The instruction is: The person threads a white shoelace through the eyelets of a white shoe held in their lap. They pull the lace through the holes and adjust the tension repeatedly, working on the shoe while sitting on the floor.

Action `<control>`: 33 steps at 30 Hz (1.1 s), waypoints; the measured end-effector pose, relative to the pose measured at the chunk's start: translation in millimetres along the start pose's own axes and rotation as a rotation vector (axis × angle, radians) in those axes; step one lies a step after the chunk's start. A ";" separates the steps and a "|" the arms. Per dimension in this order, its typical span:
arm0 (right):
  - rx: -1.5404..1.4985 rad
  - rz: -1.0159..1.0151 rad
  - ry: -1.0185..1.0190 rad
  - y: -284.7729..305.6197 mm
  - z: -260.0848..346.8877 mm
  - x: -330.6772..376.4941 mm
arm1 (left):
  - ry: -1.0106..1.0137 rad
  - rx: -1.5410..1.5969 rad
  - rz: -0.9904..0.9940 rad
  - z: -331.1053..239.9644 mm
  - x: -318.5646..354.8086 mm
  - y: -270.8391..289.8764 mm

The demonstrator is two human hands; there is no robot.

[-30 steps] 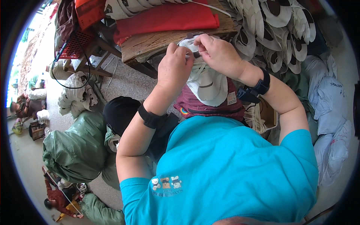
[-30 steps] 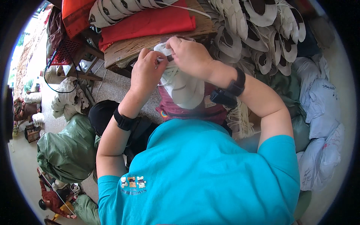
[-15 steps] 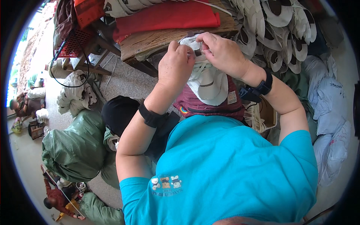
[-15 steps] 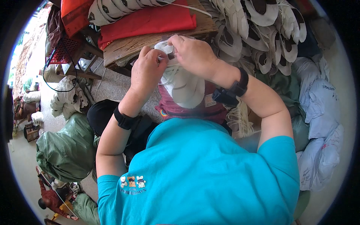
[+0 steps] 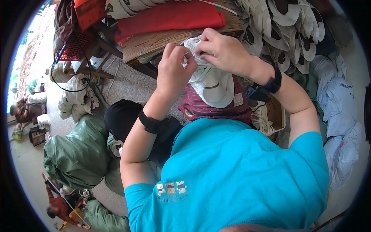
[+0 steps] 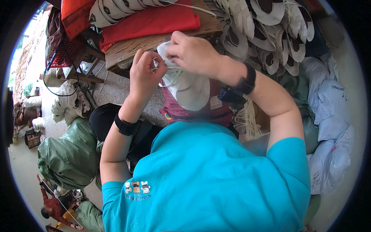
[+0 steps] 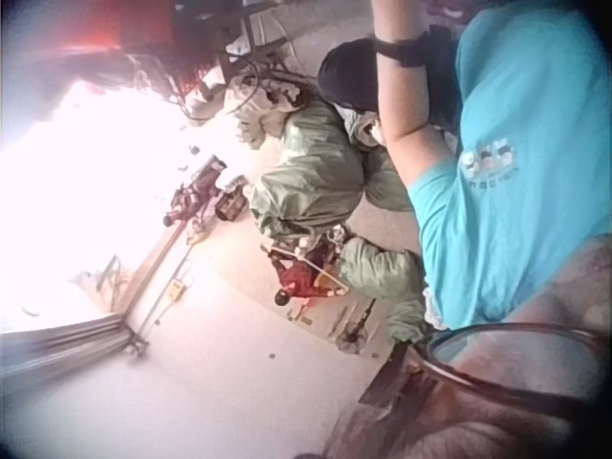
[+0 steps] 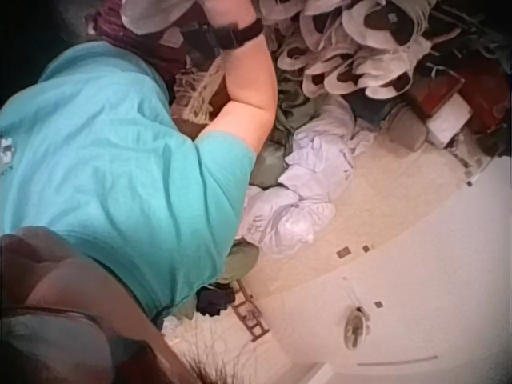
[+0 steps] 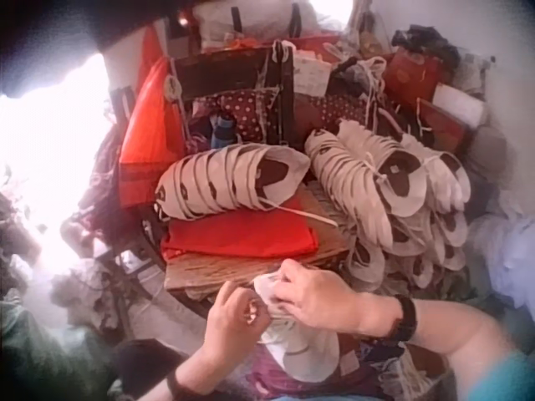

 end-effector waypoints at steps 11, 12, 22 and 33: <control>-0.337 -0.096 0.138 -11.5 1.7 -45.8 | 0.364 0.873 0.020 45.5 26.9 -0.8; -0.614 -0.076 0.073 -0.7 14.9 -56.9 | 0.338 0.791 -0.054 41.7 27.0 2.7; -0.732 -0.116 0.322 24.4 74.5 -57.9 | 0.195 0.676 -0.136 5.3 23.4 0.9; -0.630 0.054 0.472 -11.1 100.8 25.5 | -0.098 -0.194 -0.104 -18.3 3.0 -23.1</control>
Point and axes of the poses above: each hand's wrist, its own x-axis away from the middle knuckle, its own y-axis out of the back of the hand, z = x × y, the point moved 6 cm from there along -x, towards the middle knuckle, and after that the axes turned 8 degrees about y, right-handed, at the moved point
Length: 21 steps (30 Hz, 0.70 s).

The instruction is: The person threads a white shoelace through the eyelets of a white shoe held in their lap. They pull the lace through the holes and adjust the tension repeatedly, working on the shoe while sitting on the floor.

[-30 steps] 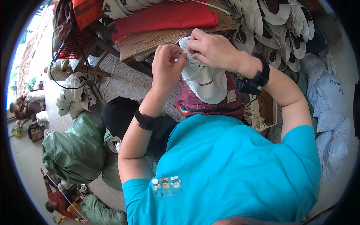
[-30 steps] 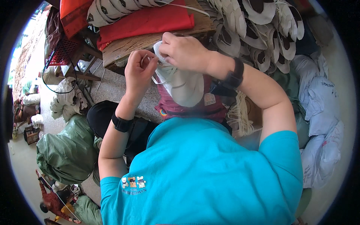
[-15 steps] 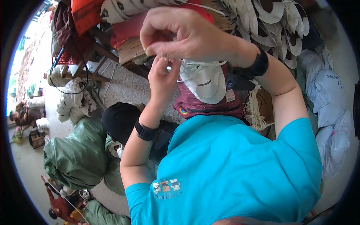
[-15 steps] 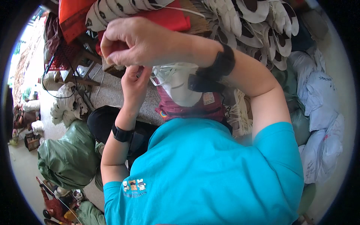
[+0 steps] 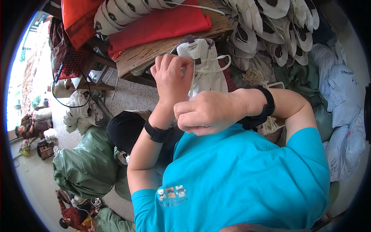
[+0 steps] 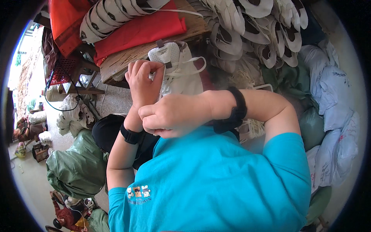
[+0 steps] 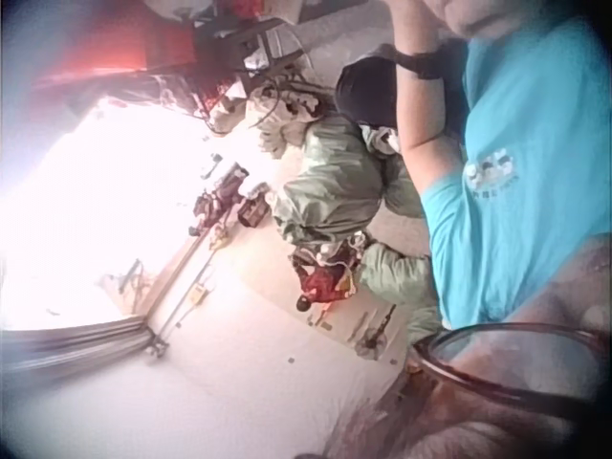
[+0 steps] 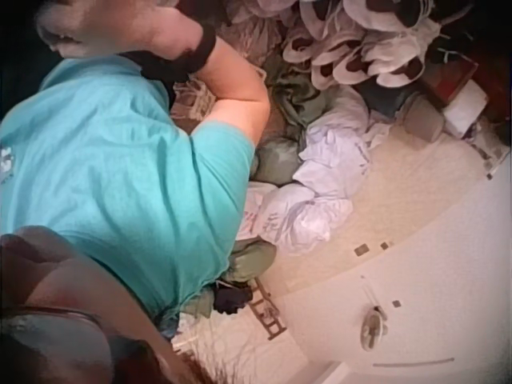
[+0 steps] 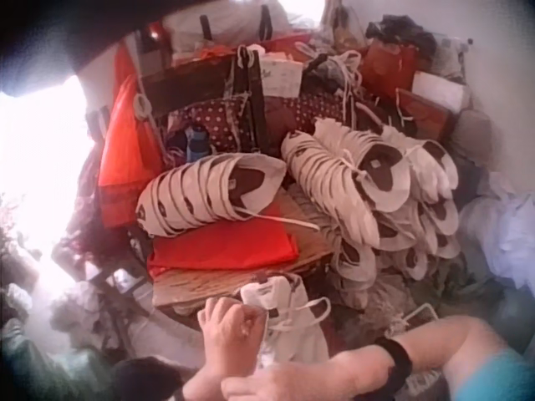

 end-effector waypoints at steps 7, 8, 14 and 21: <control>-0.022 0.000 -0.096 3.0 -15.0 22.4 | 0.267 0.339 0.154 18.2 -6.4 -8.0; -0.027 0.000 -0.113 7.5 -17.8 27.5 | 0.287 0.380 0.164 18.9 -6.0 -7.0; 0.768 -0.339 -0.405 90.8 -56.4 56.7 | 0.142 0.145 0.102 8.4 -4.9 -12.1; 0.696 -0.229 -0.488 87.7 -84.7 63.1 | 0.096 -0.019 0.066 4.4 -5.0 -15.2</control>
Point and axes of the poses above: each hand's wrist, its own x-axis away from the middle knuckle, its own y-axis out of the back of the hand, z = x × y, the point moved 6 cm from there along -x, towards the middle knuckle, and after that the axes turned 8 degrees about y, right-handed, at the moved point
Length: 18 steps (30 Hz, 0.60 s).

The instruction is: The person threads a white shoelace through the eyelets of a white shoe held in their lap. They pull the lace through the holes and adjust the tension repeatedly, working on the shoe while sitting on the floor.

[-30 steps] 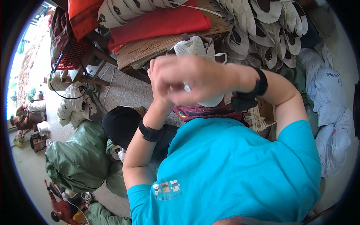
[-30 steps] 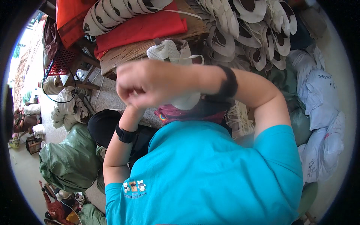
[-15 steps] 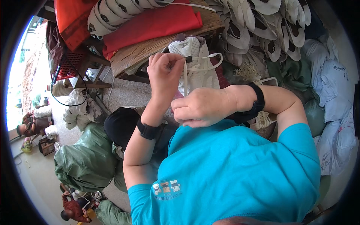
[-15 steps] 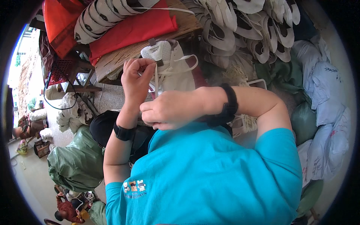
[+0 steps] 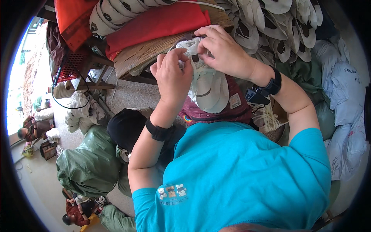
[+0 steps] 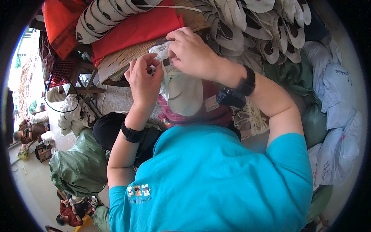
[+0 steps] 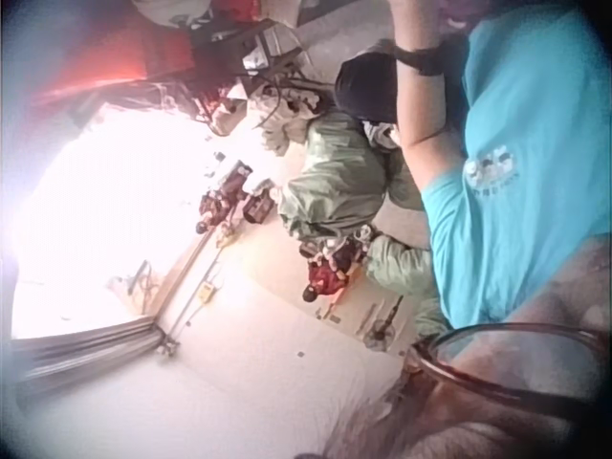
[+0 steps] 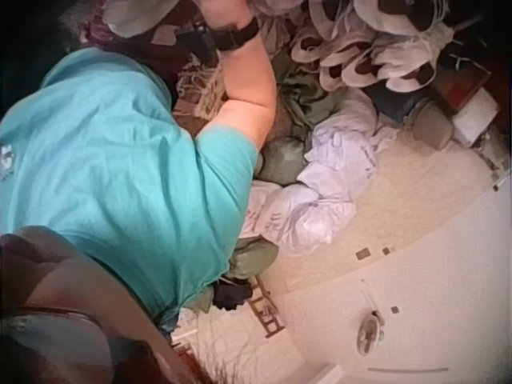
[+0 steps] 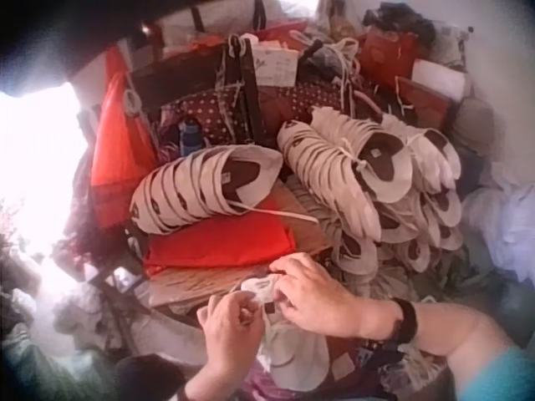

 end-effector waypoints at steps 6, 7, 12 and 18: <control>-0.151 0.040 0.006 -7.2 -7.8 -0.6 | 0.032 0.047 0.112 -1.5 -1.4 -1.7; -0.174 0.046 -0.005 -7.4 -8.0 0.4 | 0.039 0.063 0.156 -1.3 -2.2 -1.6; -0.190 -0.007 -0.011 -11.2 -11.6 1.7 | -0.049 0.098 0.140 -10.6 -1.0 0.2; -0.187 0.012 -0.014 -10.6 -11.8 0.9 | -0.015 0.230 0.134 -5.7 -4.7 2.5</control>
Point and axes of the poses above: each hand's wrist, its own x-axis away from the middle knuckle, its own y-axis out of the back of the hand, z = x × y, the point moved 6 cm from there along -x, towards the middle knuckle, and after that the axes turned 8 degrees about y, right-handed, at the moved point
